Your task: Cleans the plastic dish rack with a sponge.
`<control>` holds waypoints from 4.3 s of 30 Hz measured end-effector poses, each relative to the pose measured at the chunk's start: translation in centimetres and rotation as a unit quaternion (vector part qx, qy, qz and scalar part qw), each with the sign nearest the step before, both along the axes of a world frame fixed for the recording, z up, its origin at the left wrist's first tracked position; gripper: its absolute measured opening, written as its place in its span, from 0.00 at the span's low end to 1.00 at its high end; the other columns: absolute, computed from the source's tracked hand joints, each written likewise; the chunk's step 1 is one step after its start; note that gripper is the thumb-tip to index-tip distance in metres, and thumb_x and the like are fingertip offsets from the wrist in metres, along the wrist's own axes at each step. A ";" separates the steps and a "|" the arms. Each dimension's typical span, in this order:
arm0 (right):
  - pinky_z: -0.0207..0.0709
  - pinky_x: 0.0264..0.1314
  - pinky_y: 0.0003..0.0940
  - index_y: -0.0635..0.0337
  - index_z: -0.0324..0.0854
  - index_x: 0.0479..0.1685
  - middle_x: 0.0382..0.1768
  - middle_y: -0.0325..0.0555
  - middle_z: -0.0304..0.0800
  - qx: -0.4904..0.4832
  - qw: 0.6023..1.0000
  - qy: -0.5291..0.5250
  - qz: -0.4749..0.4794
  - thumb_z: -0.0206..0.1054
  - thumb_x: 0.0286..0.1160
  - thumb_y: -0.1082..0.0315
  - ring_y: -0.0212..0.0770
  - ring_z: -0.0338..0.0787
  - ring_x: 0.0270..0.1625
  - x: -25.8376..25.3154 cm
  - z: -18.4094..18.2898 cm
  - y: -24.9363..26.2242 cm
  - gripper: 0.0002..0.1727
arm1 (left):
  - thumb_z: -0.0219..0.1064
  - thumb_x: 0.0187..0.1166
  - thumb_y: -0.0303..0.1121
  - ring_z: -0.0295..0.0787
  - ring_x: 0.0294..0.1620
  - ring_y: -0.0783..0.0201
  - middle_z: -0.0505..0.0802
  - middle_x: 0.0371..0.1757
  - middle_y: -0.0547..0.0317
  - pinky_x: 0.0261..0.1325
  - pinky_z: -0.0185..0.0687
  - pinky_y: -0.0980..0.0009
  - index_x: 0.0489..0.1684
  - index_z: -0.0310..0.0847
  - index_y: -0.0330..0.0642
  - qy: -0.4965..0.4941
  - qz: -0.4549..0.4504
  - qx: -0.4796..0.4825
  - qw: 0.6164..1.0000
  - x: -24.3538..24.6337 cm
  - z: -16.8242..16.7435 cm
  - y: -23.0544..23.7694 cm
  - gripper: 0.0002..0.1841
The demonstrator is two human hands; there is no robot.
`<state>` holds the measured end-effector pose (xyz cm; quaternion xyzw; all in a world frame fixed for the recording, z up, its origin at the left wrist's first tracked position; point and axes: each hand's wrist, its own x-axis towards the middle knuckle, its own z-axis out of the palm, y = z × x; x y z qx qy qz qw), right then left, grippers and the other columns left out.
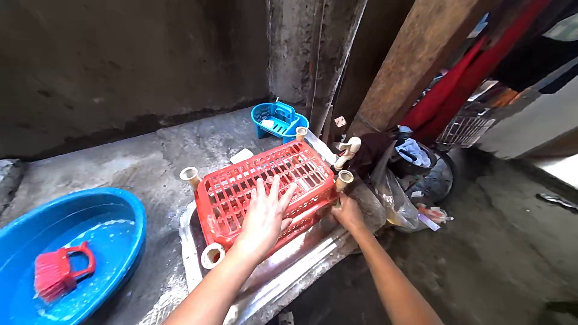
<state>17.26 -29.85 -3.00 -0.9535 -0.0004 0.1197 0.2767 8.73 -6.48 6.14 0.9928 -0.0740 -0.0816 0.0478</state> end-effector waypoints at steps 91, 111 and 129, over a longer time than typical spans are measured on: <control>0.83 0.40 0.33 0.58 0.86 0.43 0.34 0.39 0.89 0.204 0.896 -0.137 0.368 0.53 0.77 0.70 0.30 0.87 0.35 15.1 20.8 -4.9 0.13 | 0.46 0.90 0.60 0.82 0.73 0.40 0.88 0.67 0.38 0.75 0.69 0.36 0.82 0.72 0.44 0.053 0.192 -0.149 0.969 19.9 1.0 -4.0 0.34; 0.71 0.74 0.24 0.78 0.76 0.70 0.67 0.58 0.85 0.359 0.926 -0.016 0.118 0.61 0.79 0.78 0.32 0.82 0.70 14.2 -2.4 1.9 0.21 | 0.44 0.91 0.59 0.84 0.70 0.43 0.90 0.62 0.39 0.73 0.71 0.40 0.68 0.80 0.37 0.063 0.196 -0.132 0.970 19.9 1.3 -3.7 0.34; 0.68 0.78 0.31 0.79 0.71 0.72 0.68 0.66 0.82 0.229 0.962 0.140 0.060 0.59 0.82 0.80 0.42 0.81 0.71 10.2 -0.3 2.3 0.21 | 0.46 0.91 0.58 0.87 0.65 0.45 0.91 0.55 0.42 0.68 0.75 0.42 0.62 0.82 0.38 0.059 0.194 -0.143 0.969 20.1 0.8 -3.6 0.31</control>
